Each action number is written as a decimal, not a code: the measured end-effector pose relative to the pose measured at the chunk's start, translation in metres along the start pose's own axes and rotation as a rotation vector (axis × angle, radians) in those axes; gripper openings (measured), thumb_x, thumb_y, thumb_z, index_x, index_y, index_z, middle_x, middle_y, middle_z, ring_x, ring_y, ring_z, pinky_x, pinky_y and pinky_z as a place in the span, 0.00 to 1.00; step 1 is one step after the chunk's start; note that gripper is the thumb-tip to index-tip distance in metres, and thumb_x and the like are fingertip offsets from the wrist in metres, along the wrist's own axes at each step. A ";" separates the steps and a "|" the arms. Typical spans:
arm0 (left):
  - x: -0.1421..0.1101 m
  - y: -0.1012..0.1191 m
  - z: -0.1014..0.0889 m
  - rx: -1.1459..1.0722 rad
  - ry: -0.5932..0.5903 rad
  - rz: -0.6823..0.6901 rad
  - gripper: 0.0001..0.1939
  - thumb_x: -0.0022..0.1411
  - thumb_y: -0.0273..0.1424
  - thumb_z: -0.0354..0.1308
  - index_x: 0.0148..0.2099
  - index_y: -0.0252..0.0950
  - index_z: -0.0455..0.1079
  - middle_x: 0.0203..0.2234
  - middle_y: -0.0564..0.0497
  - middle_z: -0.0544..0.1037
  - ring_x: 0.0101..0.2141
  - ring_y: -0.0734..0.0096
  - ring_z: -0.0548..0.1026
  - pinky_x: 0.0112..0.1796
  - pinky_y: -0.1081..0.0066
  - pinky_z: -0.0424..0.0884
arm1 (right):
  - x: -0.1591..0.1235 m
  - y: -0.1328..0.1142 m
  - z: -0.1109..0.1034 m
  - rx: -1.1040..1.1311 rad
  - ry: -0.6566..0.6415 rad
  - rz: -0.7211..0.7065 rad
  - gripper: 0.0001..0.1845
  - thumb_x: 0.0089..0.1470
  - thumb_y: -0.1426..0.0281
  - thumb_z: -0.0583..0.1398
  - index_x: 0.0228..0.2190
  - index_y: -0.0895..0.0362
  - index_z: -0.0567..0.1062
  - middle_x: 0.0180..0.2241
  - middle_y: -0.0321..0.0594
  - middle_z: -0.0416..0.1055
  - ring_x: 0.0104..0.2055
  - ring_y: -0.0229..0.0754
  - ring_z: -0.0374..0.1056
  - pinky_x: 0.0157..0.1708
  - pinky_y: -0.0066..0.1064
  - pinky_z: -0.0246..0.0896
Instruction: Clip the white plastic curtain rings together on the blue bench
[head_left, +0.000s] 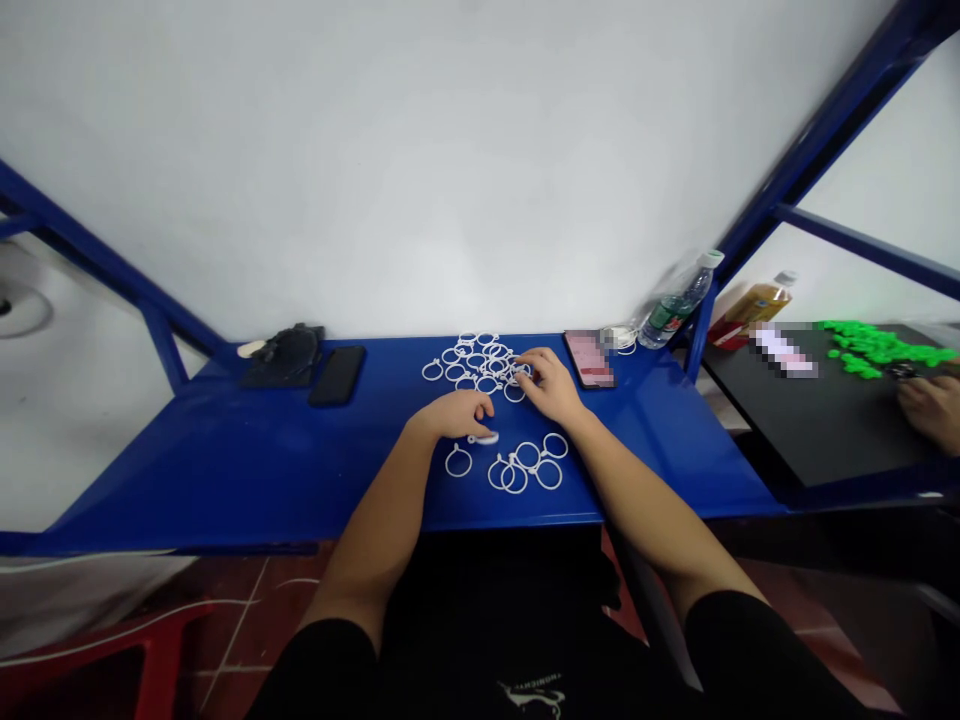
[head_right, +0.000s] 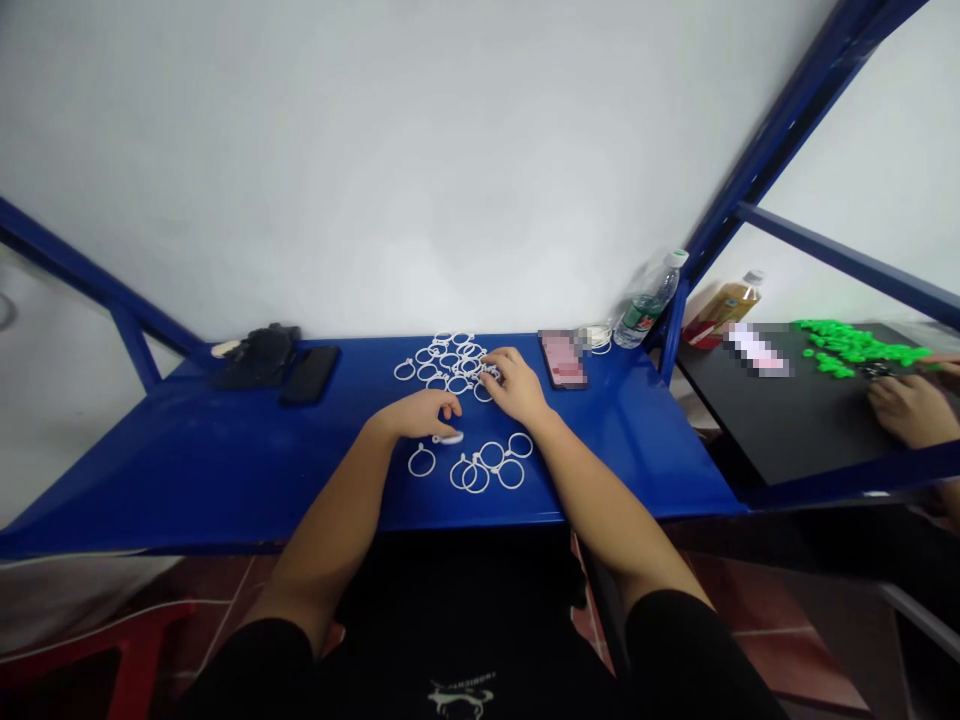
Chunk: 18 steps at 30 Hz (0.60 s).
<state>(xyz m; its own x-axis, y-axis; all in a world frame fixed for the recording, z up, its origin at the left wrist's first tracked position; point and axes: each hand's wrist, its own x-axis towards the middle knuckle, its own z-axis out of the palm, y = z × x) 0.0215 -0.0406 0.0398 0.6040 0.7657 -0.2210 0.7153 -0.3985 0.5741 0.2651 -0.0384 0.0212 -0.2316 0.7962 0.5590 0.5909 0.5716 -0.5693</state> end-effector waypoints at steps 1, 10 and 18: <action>0.002 0.002 0.001 0.011 0.030 0.004 0.13 0.53 0.36 0.68 0.41 0.38 0.80 0.36 0.49 0.82 0.35 0.64 0.78 0.37 0.68 0.69 | 0.000 -0.001 0.000 0.001 -0.007 -0.006 0.13 0.65 0.64 0.61 0.49 0.52 0.77 0.51 0.46 0.72 0.32 0.40 0.69 0.39 0.37 0.70; 0.013 0.012 0.012 0.009 0.534 0.030 0.07 0.65 0.30 0.58 0.41 0.40 0.78 0.36 0.51 0.83 0.36 0.66 0.78 0.38 0.69 0.69 | -0.003 -0.008 0.001 0.023 -0.152 -0.050 0.15 0.65 0.60 0.62 0.49 0.54 0.78 0.41 0.42 0.77 0.36 0.42 0.72 0.38 0.34 0.66; 0.022 0.013 0.025 -0.216 0.690 0.133 0.11 0.67 0.35 0.60 0.49 0.38 0.76 0.35 0.50 0.84 0.27 0.72 0.76 0.33 0.71 0.70 | -0.003 -0.013 0.004 0.121 -0.212 0.027 0.11 0.66 0.61 0.60 0.42 0.54 0.79 0.34 0.38 0.78 0.31 0.39 0.71 0.33 0.30 0.63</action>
<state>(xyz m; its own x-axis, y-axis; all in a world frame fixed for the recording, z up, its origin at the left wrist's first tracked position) 0.0526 -0.0418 0.0228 0.2711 0.8899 0.3669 0.5233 -0.4562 0.7197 0.2553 -0.0476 0.0245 -0.3812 0.8282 0.4107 0.5051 0.5587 -0.6578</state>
